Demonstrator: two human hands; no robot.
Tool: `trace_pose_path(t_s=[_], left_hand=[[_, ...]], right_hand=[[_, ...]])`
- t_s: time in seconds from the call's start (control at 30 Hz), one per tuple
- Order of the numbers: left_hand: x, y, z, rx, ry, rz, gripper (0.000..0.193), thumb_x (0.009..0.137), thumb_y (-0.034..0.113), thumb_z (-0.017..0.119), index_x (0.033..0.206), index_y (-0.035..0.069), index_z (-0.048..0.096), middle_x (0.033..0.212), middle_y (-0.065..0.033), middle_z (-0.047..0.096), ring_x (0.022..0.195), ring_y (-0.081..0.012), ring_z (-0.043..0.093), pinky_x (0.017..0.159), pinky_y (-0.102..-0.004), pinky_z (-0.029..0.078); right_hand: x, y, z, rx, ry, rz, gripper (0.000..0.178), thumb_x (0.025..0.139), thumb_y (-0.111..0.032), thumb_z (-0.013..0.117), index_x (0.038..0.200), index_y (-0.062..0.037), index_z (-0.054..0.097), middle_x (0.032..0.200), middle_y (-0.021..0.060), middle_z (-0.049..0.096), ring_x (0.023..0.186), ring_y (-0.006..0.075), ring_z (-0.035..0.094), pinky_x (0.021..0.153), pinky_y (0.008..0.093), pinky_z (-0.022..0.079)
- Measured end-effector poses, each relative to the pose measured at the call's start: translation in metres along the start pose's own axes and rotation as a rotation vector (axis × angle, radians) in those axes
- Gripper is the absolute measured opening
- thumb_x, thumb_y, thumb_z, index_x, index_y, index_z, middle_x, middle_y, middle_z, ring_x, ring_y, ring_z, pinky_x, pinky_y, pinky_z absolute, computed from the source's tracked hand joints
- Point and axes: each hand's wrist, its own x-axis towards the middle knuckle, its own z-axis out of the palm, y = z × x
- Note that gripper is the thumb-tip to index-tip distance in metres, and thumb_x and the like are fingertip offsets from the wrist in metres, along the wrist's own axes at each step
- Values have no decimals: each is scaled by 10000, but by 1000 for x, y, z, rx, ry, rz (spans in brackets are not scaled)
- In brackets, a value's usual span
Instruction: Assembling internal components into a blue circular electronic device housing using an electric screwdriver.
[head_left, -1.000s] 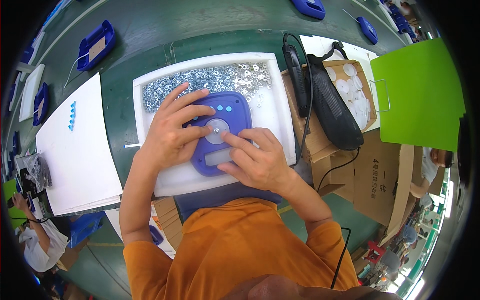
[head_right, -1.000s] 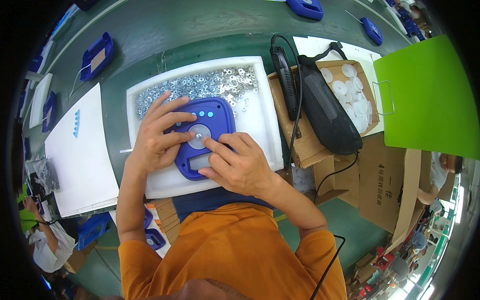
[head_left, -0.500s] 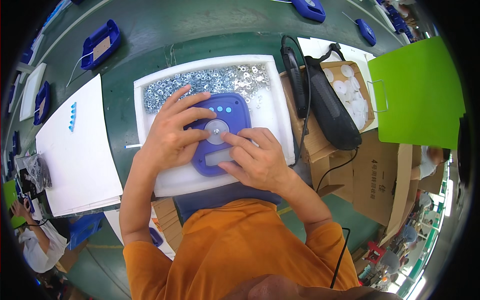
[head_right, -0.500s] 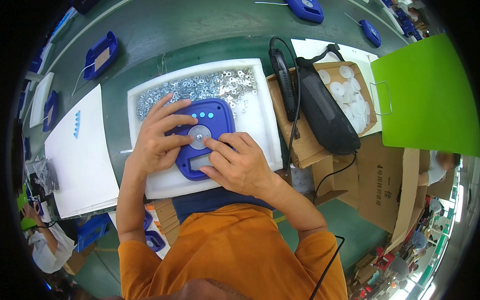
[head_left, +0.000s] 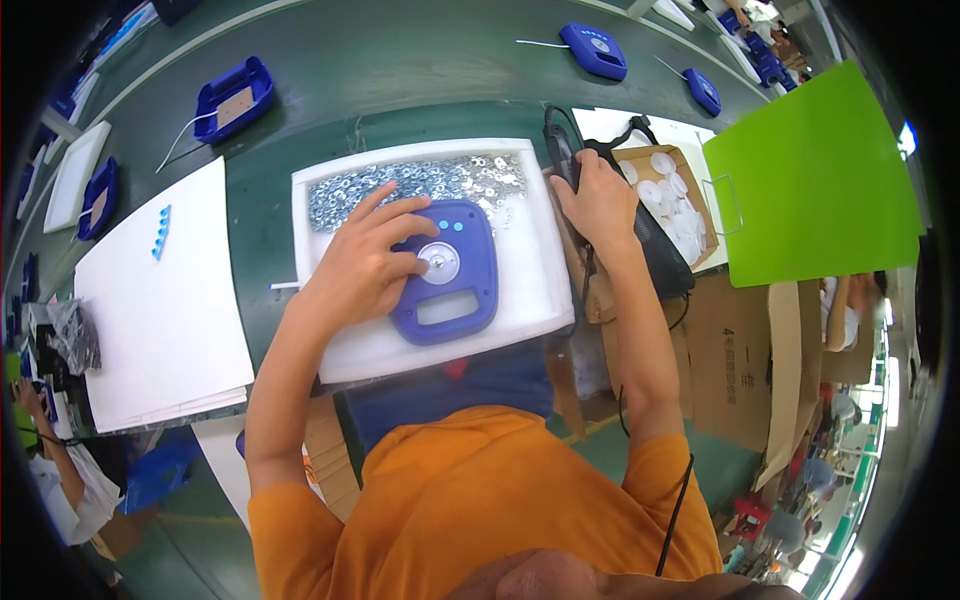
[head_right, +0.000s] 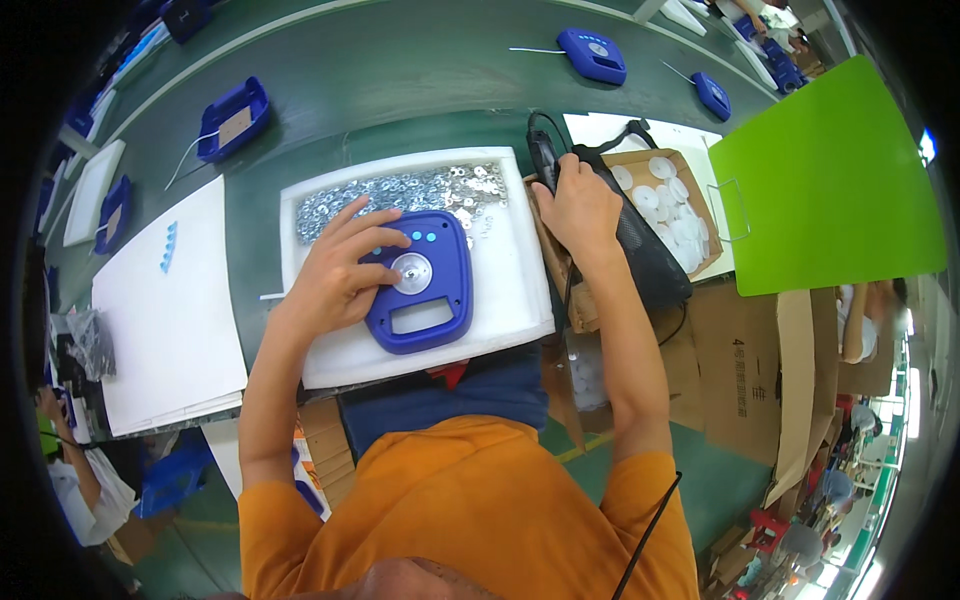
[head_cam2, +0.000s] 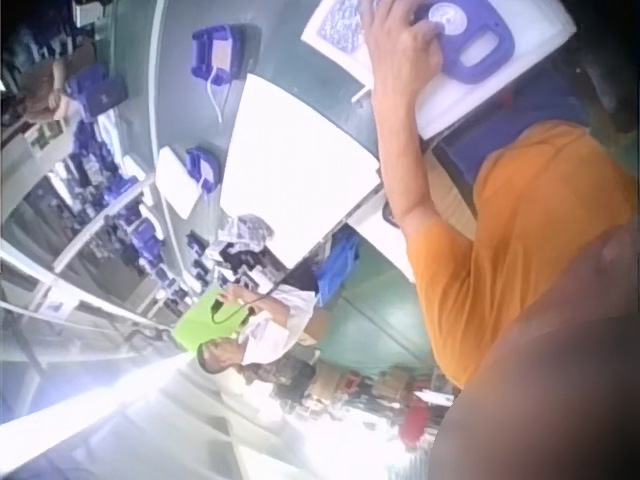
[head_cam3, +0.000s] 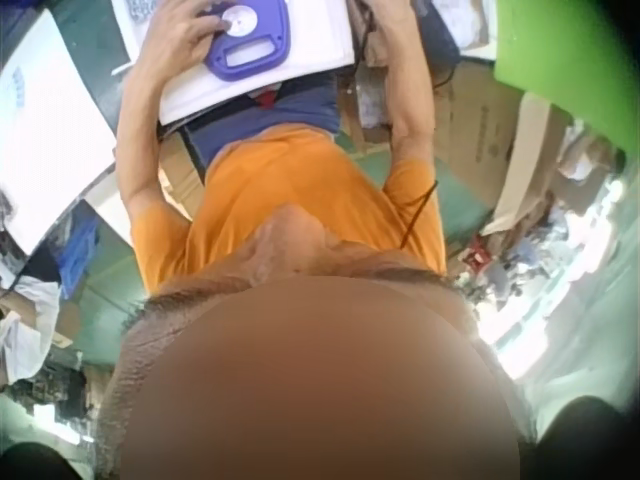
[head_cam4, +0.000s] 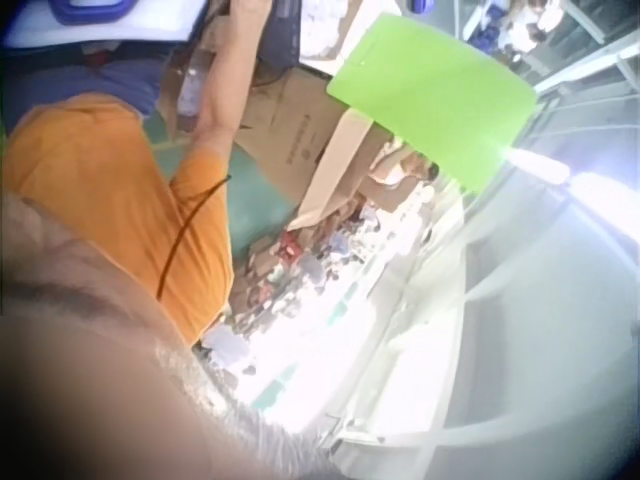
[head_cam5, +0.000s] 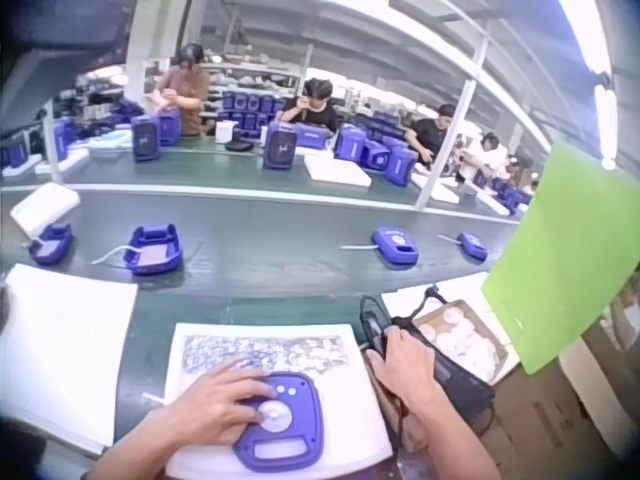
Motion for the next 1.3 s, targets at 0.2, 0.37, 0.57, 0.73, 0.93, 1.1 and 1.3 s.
trace_pose_path(t_s=[0.2, 0.37, 0.57, 0.73, 0.93, 1.1, 1.3], left_hand=[[-6, -5, 4, -18, 26, 17, 271, 712, -74, 769, 893, 92, 883, 1300, -88, 790, 1497, -352, 646, 1378, -654, 389], [-8, -4, 4, -26, 41, 10, 267, 710, -77, 774, 887, 93, 880, 1292, -87, 789, 1486, -348, 653, 1381, -652, 386], [-10, -9, 6, -29, 50, 15, 255, 713, -74, 786, 886, 92, 872, 1295, -88, 779, 1489, -344, 650, 1386, -646, 385], [-12, -11, 9, -46, 56, 9, 243, 725, -73, 787, 886, 89, 869, 1306, -90, 770, 1499, -346, 640, 1381, -644, 393], [-13, -11, 12, -42, 91, 15, 173, 754, -33, 791, 842, 100, 856, 1293, -71, 768, 1472, -324, 655, 1365, -600, 424], [-13, -10, 12, -47, 91, 29, 171, 767, -15, 786, 843, 117, 864, 1278, -63, 763, 1473, -324, 651, 1366, -601, 416], [-15, -12, 14, -31, 95, 28, 173, 772, -5, 790, 851, 127, 869, 1279, -58, 759, 1468, -320, 652, 1369, -601, 411]], right_hand=[[11, -5, -2, 4, -77, 127, 510, 978, -424, 817, 1239, -5, 687, 1071, 250, 824, 1026, 487, 802, 885, 597, 630], [-5, 19, -59, 747, 373, 248, 441, 1048, -269, 788, 1352, 20, 651, 1112, 149, 775, 986, 308, 752, 942, 449, 606], [-58, -54, -121, 1797, 360, 272, 347, 1113, -74, 694, 1417, 32, 565, 999, 115, 663, 842, 229, 672, 810, 380, 597], [-74, -119, -94, 1917, 239, -3, 244, 1110, -85, 770, 1286, -22, 612, 917, 93, 682, 684, 202, 661, 638, 361, 567], [-64, -177, -92, 1794, 233, -165, 338, 1005, 3, 900, 1211, -14, 632, 942, 83, 718, 742, 174, 739, 656, 312, 615], [-58, -185, -79, 1756, 177, -196, 340, 987, 6, 919, 1192, -13, 649, 979, 86, 731, 753, 162, 750, 654, 295, 620], [-51, -182, -72, 1680, 92, -186, 332, 978, -19, 937, 1166, -2, 664, 947, 87, 737, 765, 161, 760, 659, 298, 625]])
